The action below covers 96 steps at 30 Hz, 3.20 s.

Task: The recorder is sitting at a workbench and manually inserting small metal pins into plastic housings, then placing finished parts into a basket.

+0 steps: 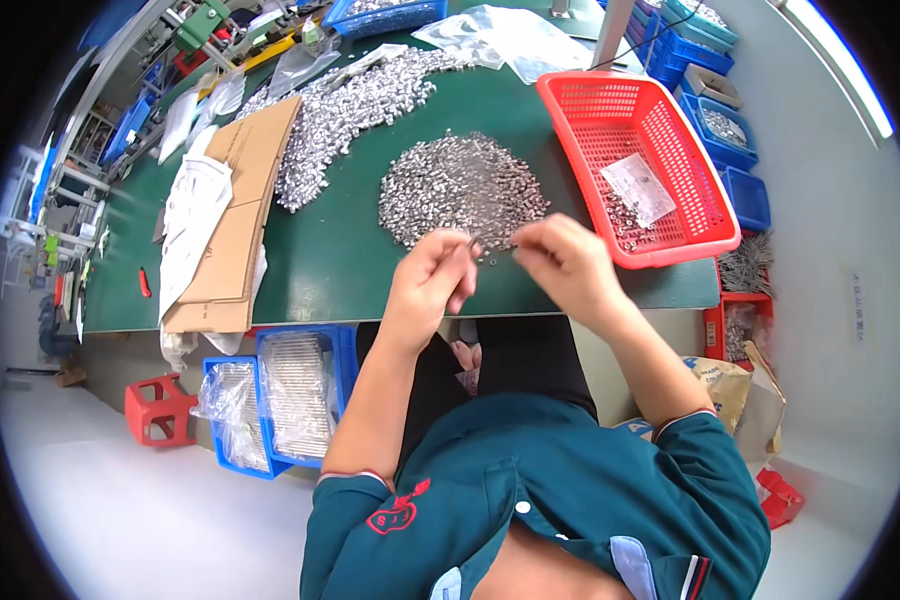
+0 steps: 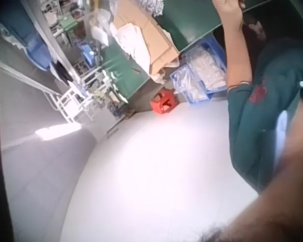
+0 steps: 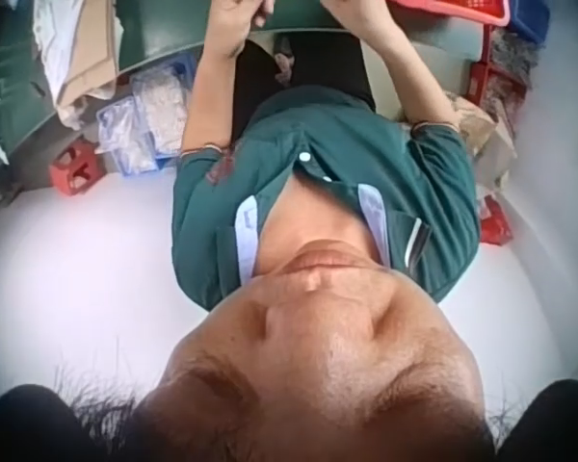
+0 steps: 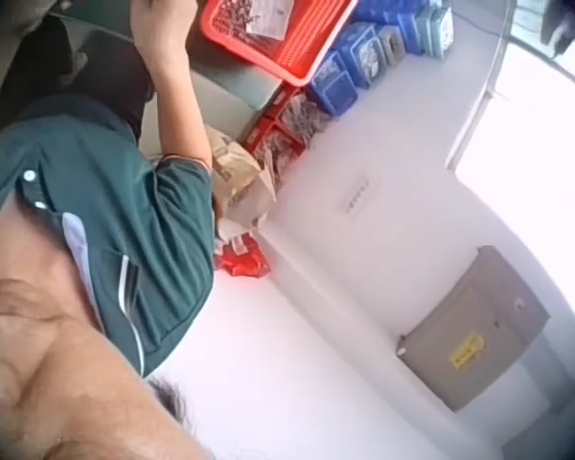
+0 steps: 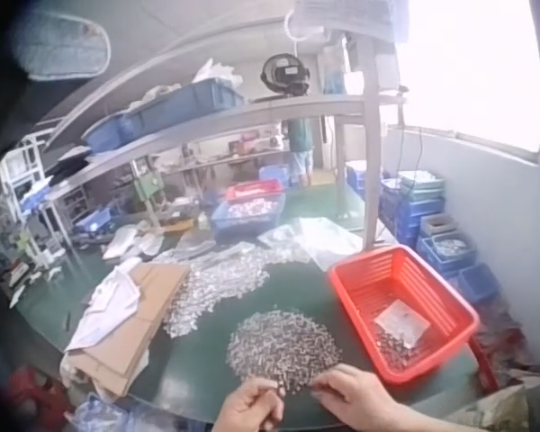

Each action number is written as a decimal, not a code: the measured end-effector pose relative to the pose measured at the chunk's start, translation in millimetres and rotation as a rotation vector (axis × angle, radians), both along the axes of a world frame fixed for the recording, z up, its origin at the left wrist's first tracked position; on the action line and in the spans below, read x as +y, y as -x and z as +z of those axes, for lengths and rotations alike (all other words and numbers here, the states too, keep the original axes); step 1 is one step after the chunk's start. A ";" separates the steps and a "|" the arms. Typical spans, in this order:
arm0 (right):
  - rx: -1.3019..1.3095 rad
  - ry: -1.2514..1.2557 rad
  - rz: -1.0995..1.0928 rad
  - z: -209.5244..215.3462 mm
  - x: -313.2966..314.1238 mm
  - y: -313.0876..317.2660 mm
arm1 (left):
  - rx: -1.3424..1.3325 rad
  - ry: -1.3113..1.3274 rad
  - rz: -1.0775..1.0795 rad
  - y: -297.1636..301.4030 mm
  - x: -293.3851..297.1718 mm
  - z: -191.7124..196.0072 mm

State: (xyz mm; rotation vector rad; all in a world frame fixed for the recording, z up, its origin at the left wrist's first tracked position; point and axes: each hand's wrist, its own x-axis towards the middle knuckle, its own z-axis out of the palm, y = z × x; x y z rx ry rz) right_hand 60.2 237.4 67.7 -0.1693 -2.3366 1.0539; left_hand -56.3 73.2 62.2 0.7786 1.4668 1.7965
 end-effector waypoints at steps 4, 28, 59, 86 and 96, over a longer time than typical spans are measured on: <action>-0.152 -0.059 -0.001 -46.5 -16.7 7.8 | -0.237 0.028 0.078 -14.0 -46.1 -33.8; -0.176 -0.210 -0.074 -56.4 -34.9 19.6 | -0.370 0.035 0.078 -32.6 -60.4 -78.0; -0.346 1.443 0.399 -29.9 -69.4 12.9 | 0.128 0.066 0.175 -39.6 -70.8 -64.4; -0.168 0.431 0.092 -36.2 -63.4 13.1 | -0.468 -0.145 0.098 -34.3 -64.2 -76.7; -0.127 -0.274 -0.138 -52.1 -37.9 24.7 | -0.444 -0.076 0.142 -47.1 -70.3 -82.5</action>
